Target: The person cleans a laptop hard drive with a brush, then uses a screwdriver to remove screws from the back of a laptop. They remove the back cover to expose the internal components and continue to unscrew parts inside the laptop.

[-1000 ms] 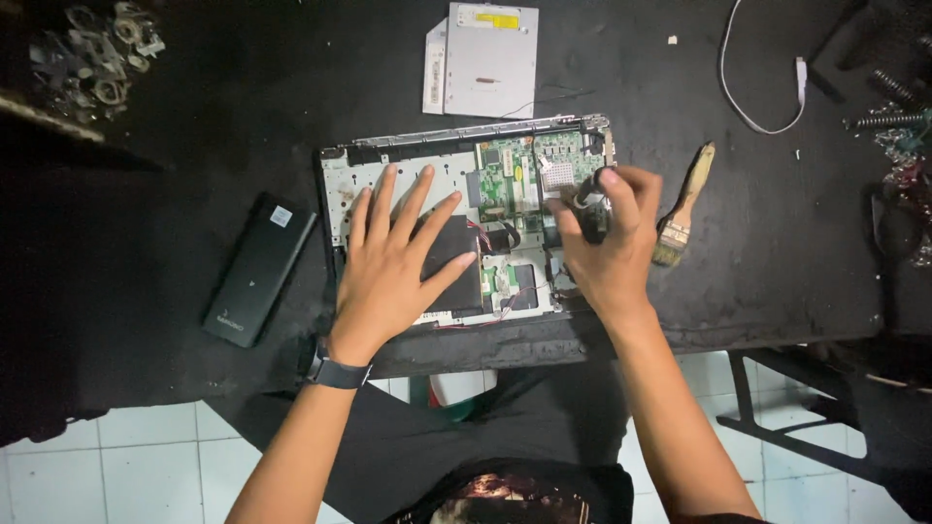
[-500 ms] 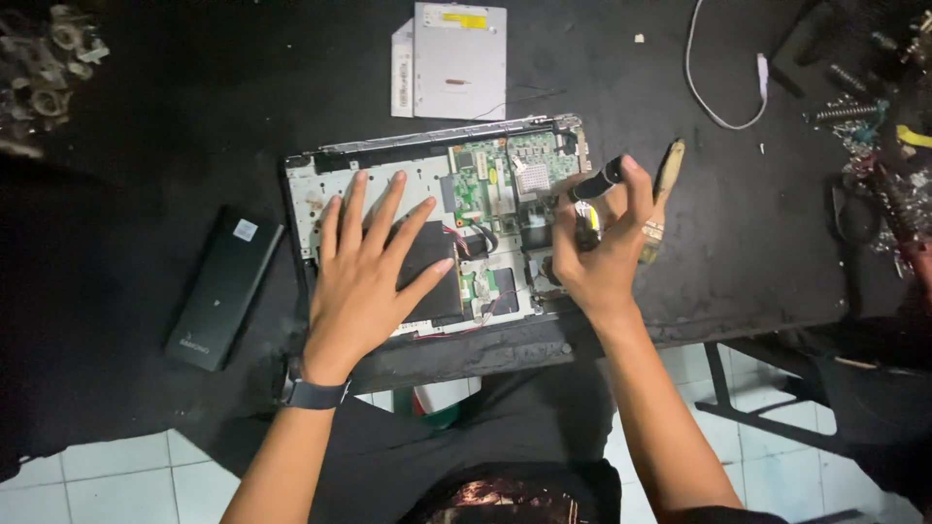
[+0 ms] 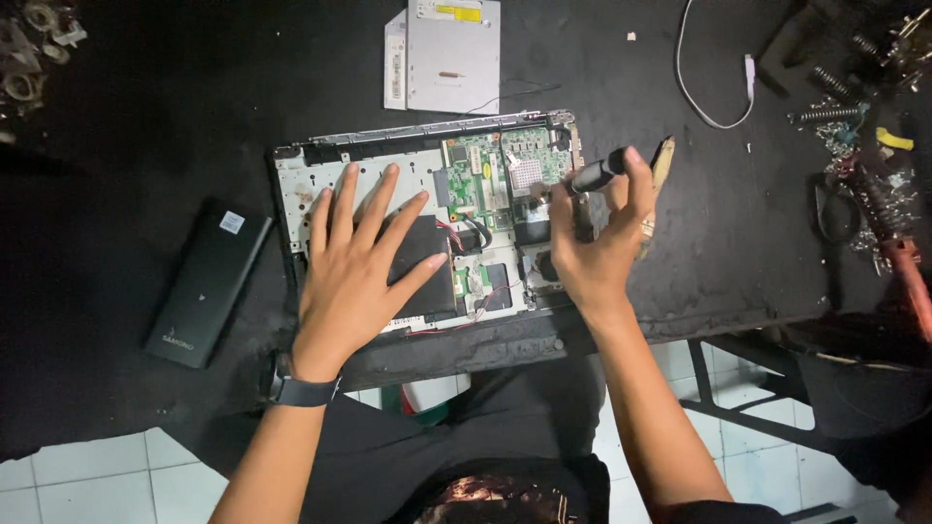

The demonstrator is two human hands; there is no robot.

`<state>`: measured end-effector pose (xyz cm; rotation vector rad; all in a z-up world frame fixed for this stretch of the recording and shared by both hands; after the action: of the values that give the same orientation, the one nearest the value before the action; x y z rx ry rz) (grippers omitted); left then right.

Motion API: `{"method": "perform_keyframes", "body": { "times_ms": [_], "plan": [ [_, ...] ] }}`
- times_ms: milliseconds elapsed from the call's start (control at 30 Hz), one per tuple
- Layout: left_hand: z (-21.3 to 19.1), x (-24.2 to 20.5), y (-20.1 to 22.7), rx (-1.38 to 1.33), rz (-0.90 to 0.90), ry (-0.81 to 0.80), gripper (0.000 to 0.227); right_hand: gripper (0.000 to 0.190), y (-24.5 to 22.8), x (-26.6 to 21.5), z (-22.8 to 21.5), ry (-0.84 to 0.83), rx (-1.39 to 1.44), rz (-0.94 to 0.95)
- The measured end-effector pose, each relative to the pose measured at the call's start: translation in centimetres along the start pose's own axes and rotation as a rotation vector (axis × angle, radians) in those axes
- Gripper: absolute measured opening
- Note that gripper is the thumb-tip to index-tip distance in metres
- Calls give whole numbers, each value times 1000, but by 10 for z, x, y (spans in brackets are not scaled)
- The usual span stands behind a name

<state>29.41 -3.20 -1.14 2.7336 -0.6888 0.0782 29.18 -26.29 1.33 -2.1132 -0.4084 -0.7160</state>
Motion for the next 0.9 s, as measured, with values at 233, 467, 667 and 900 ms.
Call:
{"method": "perform_keyframes", "body": {
  "times_ms": [233,467,667,900],
  "plan": [
    [-2,0,1,-15,3,7,64,80,0,-1,-2,10,-25,2],
    [-3,1,2,-26,10,2,64,81,24,-18,-3,50,-110,47],
    [-2,1,0,-16,6,12,64,95,9,-4,0,-10,-41,-10],
    [0,3,-1,-25,-1,-10,65,67,-12,7,4,-60,248,-54]
  ]
}}
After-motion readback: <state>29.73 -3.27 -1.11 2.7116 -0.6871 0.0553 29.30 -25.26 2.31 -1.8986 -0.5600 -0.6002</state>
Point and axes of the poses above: each hand's wrist, its own x-axis towards the middle knuckle, its own z-axis out of the palm, y = z × x, the point moved 10 cm from there along x, towards the middle knuckle, and after that the axes turned 3 degrees about -y, right-handed, at the moved point
